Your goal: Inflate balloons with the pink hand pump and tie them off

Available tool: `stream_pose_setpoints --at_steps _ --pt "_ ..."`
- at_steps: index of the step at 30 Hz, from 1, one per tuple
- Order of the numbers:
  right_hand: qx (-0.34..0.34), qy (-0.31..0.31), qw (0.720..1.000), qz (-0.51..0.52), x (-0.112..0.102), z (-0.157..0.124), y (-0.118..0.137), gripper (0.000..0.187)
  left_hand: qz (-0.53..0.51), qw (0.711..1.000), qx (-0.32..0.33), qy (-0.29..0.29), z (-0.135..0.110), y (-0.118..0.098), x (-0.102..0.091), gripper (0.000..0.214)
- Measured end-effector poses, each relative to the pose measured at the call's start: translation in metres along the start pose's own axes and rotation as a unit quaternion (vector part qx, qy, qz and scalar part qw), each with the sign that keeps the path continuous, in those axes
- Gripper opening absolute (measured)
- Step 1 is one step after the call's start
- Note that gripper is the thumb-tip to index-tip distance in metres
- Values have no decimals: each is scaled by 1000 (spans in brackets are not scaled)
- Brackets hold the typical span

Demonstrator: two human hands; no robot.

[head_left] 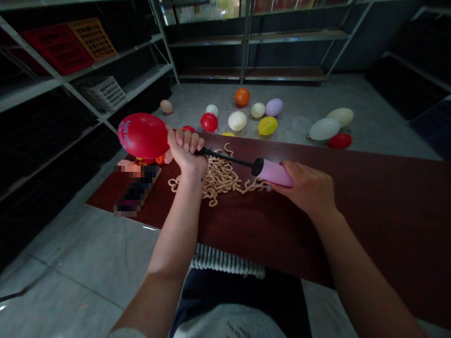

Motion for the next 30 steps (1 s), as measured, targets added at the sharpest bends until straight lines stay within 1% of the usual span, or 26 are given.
stream_pose_setpoints --at_steps 3,6,11,14,19,24,27,30 --pt "-1 17 999 29 -1 0 6 50 -19 1000 -9 20 -9 7 10 57" --pt "-3 26 999 46 -5 1 15 49 -30 999 -30 35 -20 25 15 57" --pt "-1 45 997 64 -6 1 28 46 -14 997 -63 50 -40 57 18 56" --pt "5 29 997 73 -4 0 30 50 -2 997 -65 45 -45 66 17 56" --pt "4 17 994 105 0 2 29 53 6 997 -68 27 -39 66 13 56" --pt "8 -3 994 110 2 6 33 58 14 998 -68 6 -29 56 10 54" --pt "1 -18 994 104 4 7 34 59 34 998 -55 -20 -21 50 4 54" --pt "1 -15 996 90 6 7 30 59 32 998 -40 -33 -10 43 -3 55"
Point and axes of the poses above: each hand's wrist, its own z-axis towards the middle knuckle, its own x-axis out of the palm, y = z × x, the point moved 4 cm from there along z, towards the middle knuckle, and after that the axes turned 3 degrees about y, right-handed, at the moved point
